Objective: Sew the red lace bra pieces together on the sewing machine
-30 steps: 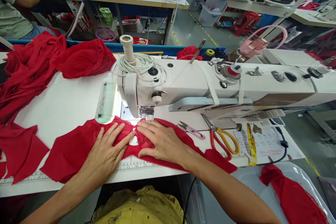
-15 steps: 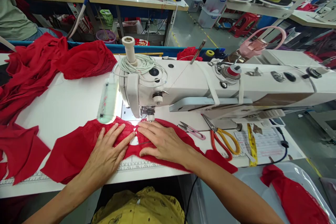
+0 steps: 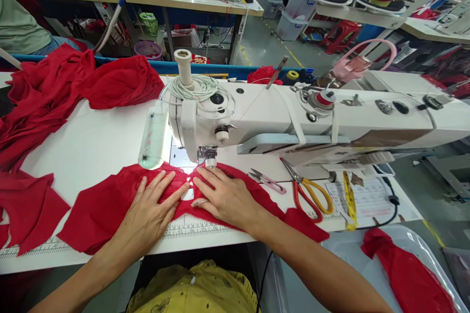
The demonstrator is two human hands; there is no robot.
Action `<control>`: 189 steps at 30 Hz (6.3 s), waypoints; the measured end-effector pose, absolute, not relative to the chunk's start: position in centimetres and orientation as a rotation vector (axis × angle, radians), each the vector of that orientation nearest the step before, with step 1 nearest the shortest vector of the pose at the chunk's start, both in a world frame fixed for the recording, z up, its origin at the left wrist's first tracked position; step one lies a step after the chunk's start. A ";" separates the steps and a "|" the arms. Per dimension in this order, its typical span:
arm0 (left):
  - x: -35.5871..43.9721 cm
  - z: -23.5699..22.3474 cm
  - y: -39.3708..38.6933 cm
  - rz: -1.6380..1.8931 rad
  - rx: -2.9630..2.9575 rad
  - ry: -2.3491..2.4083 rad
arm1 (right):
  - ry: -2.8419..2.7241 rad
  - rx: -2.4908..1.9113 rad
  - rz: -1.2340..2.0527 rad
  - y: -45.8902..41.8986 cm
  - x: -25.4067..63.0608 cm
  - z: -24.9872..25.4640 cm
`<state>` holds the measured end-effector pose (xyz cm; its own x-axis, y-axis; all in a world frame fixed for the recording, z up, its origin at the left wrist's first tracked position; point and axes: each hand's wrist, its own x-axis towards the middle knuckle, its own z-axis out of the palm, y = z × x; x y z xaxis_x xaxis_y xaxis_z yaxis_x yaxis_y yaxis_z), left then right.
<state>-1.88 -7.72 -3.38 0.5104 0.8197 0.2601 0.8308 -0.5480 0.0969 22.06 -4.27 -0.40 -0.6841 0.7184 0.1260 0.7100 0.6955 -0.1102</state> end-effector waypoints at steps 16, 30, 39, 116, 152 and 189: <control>-0.5 -2.5 -5.4 -0.802 -2.782 -1.461 | -2.424 -1.061 0.272 -3.6 20.3 -1.6; -1.5 -3.2 -5.8 -0.726 -2.792 -1.570 | -2.408 -1.110 0.291 -3.5 20.9 -2.5; -1.7 -3.0 -5.8 -0.707 -2.803 -1.468 | -2.390 -1.128 0.322 -3.4 20.9 -2.7; -2.1 -3.1 -5.0 -0.702 -2.829 -1.407 | -2.340 -1.045 0.128 -4.0 20.3 -2.4; -2.1 -2.7 -5.2 -0.729 -2.786 -1.529 | -2.391 -1.066 0.261 -3.7 21.3 -1.8; -2.1 -2.9 -4.7 -0.631 -2.748 -1.556 | -2.470 -1.112 0.199 -3.3 21.9 -2.2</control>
<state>-2.05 -4.69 -2.89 0.4573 0.8386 0.2959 0.8079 -0.5309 0.2560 21.91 -3.33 -2.16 -0.5907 0.7416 0.3178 0.6812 0.6695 -0.2961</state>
